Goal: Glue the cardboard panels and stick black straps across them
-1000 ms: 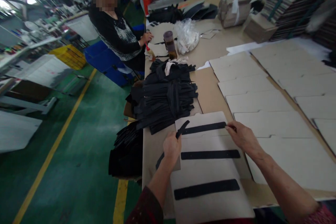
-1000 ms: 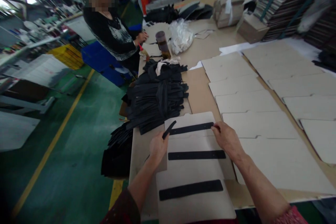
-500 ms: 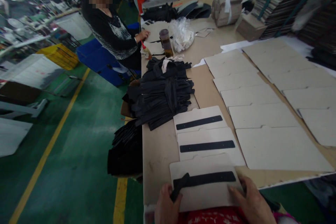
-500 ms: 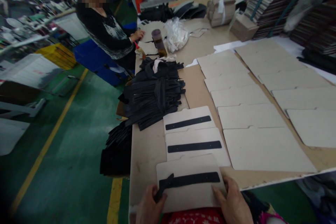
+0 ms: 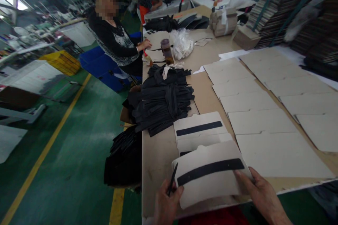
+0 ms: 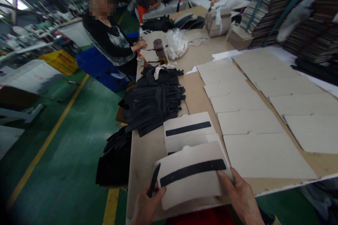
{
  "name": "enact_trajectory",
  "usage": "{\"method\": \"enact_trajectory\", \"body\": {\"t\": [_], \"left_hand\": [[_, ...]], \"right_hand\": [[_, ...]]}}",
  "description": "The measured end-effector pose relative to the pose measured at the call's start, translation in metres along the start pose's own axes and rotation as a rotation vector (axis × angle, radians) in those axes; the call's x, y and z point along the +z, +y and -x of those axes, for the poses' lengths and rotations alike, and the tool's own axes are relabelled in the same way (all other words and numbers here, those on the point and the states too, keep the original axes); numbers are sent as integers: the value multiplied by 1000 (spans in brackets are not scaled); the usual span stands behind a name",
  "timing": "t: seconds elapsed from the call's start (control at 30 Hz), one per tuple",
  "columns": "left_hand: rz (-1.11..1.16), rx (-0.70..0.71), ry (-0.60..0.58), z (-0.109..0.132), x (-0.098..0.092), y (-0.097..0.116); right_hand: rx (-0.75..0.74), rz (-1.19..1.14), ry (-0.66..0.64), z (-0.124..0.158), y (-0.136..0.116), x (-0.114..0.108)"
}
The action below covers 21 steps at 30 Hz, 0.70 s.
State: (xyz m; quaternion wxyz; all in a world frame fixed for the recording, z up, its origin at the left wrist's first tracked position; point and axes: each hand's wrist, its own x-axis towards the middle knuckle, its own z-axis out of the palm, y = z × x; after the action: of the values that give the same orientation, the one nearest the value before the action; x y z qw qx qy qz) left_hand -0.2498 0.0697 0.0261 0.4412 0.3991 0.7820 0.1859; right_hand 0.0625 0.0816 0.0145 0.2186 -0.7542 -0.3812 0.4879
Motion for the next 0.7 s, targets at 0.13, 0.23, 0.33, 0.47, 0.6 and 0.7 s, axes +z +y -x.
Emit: {"method": "enact_trajectory", "body": {"t": [0.13,0.23,0.33,0.47,0.6,0.7], "left_hand": [[-160,178,37,-43,19,35],[-261,172,63,-58,31,41],[-332,141,79,-60,36,36],[-303,28,63,-63,36,34],[-69,-56,-3,-65,33,29],[160,-144,-27,-58,30,14]], "right_hand": [[-17,334,167,-35,10,2],[-257,528,358,-41,15,9],[-455,629,439,-39,18,15],[-286,581,399,-42,16,15],[74,253,270,-46,10,8],[77,-29,196,-37,1,4]]}}
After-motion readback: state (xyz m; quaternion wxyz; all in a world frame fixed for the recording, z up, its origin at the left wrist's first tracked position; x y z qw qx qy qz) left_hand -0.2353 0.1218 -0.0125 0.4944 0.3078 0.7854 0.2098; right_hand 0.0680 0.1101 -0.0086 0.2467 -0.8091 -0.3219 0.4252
